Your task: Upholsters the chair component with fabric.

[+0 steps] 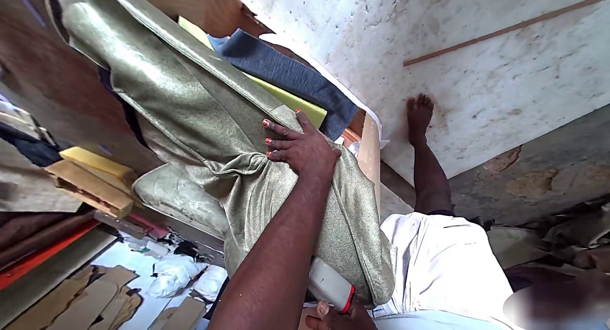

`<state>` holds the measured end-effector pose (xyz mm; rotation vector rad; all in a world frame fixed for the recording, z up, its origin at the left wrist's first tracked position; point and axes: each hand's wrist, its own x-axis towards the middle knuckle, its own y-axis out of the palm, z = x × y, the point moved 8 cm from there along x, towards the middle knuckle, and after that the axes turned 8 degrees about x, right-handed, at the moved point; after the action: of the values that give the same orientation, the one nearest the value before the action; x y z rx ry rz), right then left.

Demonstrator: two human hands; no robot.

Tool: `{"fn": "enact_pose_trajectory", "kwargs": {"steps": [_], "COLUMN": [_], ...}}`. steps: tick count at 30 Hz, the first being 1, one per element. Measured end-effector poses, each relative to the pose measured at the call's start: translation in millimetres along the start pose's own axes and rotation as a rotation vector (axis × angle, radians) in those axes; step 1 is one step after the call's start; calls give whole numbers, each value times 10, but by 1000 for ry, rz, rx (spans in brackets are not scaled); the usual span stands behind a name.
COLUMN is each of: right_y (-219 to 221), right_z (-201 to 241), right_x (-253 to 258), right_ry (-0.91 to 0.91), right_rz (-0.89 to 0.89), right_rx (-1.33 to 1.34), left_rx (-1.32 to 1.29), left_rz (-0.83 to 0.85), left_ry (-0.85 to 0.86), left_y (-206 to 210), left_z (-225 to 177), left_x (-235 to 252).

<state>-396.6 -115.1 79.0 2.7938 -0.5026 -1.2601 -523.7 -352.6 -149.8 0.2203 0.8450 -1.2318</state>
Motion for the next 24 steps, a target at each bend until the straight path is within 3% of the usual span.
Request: {"fn": "enact_pose_trajectory", "kwargs": {"steps": [8, 13, 17, 24], "right_y": [-182, -176, -167, -124], "right_z": [427, 736, 893, 1474], "right_x": [-320, -540, -511, -300], "right_ry": [-346, -321, -265, -547], "right_rz": [-163, -247, -288, -294], "right_rx": [-171, -67, -164, -470], "left_rx": [23, 40, 5, 10], "left_rz": [15, 15, -13, -68], "left_ry": [5, 21, 15, 14], "left_y": [-11, -19, -13, -26], "left_z": [-19, -11, 5, 2], "left_x": [17, 7, -19, -30]}}
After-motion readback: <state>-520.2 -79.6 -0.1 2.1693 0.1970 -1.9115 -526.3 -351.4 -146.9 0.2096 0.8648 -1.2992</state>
